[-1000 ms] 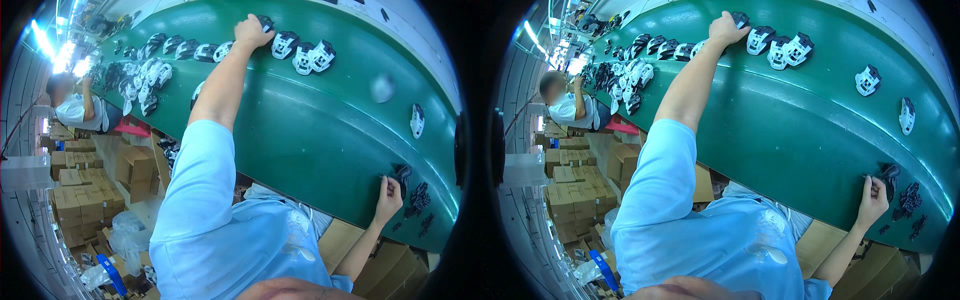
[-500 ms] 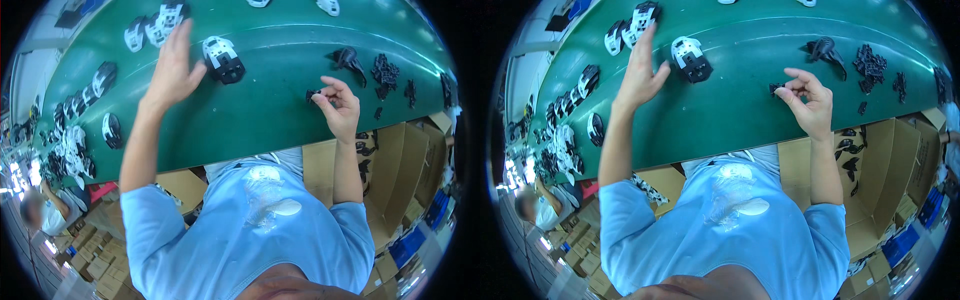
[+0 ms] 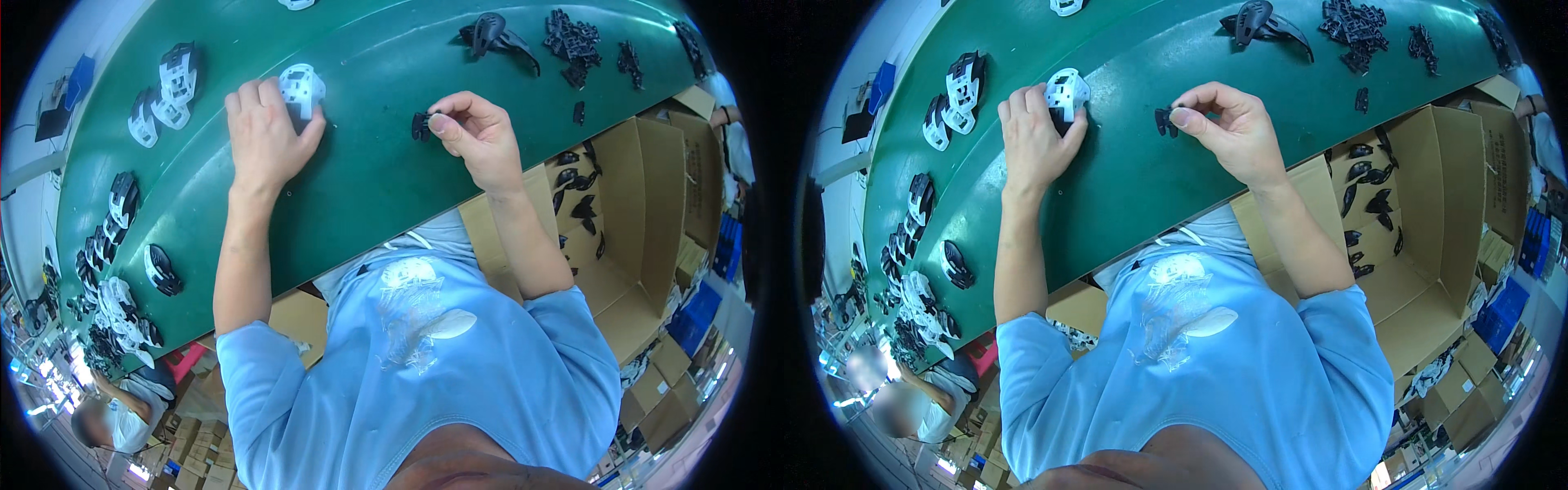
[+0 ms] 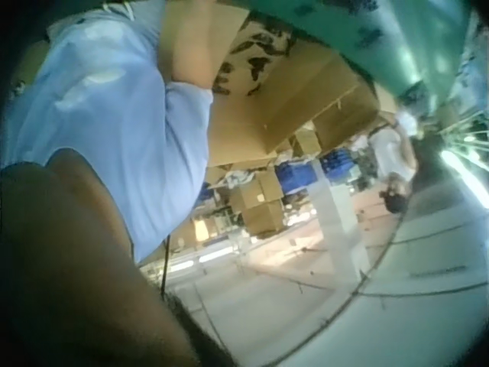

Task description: The recorder is assembling computer mice on an industrial production line by attaching side panels to the main mouse bodies.

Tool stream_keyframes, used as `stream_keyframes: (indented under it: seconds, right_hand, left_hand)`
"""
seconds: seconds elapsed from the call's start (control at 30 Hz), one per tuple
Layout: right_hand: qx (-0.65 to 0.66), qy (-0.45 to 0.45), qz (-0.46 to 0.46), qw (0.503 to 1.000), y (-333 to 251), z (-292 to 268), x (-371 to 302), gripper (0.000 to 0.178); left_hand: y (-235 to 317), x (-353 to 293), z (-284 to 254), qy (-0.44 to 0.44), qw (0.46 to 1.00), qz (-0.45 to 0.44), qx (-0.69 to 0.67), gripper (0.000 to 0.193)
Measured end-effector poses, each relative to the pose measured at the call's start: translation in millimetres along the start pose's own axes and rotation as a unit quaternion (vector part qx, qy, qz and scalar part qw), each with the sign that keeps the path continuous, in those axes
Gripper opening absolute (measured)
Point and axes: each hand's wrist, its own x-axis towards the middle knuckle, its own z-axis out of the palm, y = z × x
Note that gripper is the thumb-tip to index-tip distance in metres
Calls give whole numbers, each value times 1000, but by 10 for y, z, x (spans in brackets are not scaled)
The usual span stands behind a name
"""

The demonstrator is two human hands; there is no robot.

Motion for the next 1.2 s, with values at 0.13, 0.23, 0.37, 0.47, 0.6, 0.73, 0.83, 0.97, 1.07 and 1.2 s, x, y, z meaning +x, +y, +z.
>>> stream_keyframes:
  seconds: [0.13, 0.23, 0.37, 0.47, 0.6, 0.73, 0.83, 0.97, 1.07, 1.2]
  right_hand:
    - [100, 6, 35, 994, 122, 302, 69, 16]
    - [95, 13, -1, 995, 202, 552, 140, 21]
    - [99, 18, -36, 994, 199, 627, 197, 25]
    - [66, 34, -51, 996, 189, 654, 169, 22]
    - [-43, 62, -51, 996, 235, 549, 136, 19]
    - [-43, 35, -20, 998, 352, 472, 78, 17]
    - [-167, -106, 43, 979, 94, 276, 189, 28]
    - [-472, 70, -168, 862, -492, -669, 534, 23]
    - [-667, 95, -148, 724, -669, -1327, 569, 30]
    - [-669, 82, -131, 727, -419, -1632, 563, 22]
  left_hand:
    - [188, -83, 150, 84, 983, 74, -143, 61]
    - [463, -196, 292, 131, 905, -5, -405, 57]
    - [538, -239, 482, 64, 761, -86, -640, 59]
    - [608, -274, 472, 87, 785, -68, -609, 68]
    - [673, -249, 460, 120, 795, -21, -594, 69]
    - [685, -320, 451, 64, 808, -37, -584, 68]
    - [549, -346, 421, -16, 727, -60, -684, 74]
    - [393, -296, 427, -79, 557, -121, -818, 79]
    - [471, -258, 415, -118, 573, -83, -807, 80]
    - [454, -270, 457, -115, 554, -97, -819, 82]
